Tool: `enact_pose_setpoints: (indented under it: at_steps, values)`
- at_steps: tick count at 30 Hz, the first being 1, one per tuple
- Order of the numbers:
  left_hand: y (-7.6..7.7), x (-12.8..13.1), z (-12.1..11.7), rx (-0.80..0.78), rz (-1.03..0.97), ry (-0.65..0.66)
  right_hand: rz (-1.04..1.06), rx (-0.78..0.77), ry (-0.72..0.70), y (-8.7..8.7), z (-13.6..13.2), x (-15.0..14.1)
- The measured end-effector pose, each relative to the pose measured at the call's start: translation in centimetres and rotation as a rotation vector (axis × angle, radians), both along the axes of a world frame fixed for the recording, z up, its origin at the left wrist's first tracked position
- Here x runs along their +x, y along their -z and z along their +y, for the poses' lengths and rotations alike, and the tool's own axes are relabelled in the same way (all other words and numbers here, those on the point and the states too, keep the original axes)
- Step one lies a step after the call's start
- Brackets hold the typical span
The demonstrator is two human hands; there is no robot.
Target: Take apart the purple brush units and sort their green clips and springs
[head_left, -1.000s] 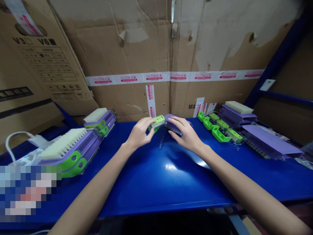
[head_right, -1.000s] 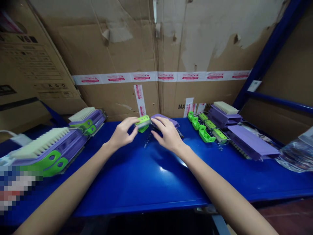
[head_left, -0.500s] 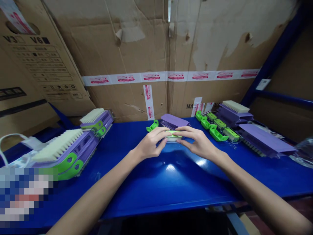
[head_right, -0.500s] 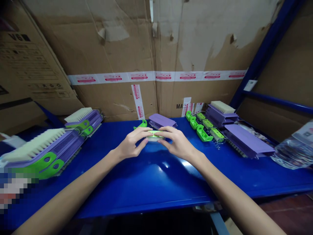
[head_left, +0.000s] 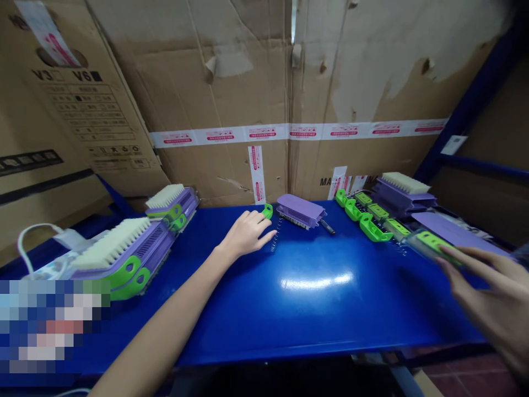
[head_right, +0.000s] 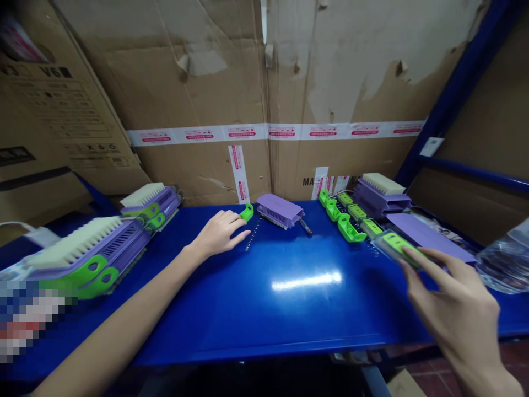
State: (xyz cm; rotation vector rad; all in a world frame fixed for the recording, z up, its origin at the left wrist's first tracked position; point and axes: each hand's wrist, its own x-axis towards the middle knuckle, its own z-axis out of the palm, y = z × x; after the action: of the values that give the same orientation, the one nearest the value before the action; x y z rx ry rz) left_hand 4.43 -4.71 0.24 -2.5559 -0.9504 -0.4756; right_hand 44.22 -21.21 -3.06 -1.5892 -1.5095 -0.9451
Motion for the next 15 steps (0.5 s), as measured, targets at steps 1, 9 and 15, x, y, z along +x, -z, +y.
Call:
enact_pose_setpoints:
  at_steps: [1,9,15]
  values:
    - [0.1,-0.1,0.1,-0.005,0.006,-0.012,0.0,0.0,0.037,0.6,0.0,1.3]
    - [0.0,-0.1,0.1,-0.051,0.033,-0.032,-0.044,-0.085,0.216,3.2,0.0,2.9]
    - [0.0,0.2,-0.1,-0.137,0.091,-0.066,-0.013,-0.149,0.244,3.9,-0.2,2.4]
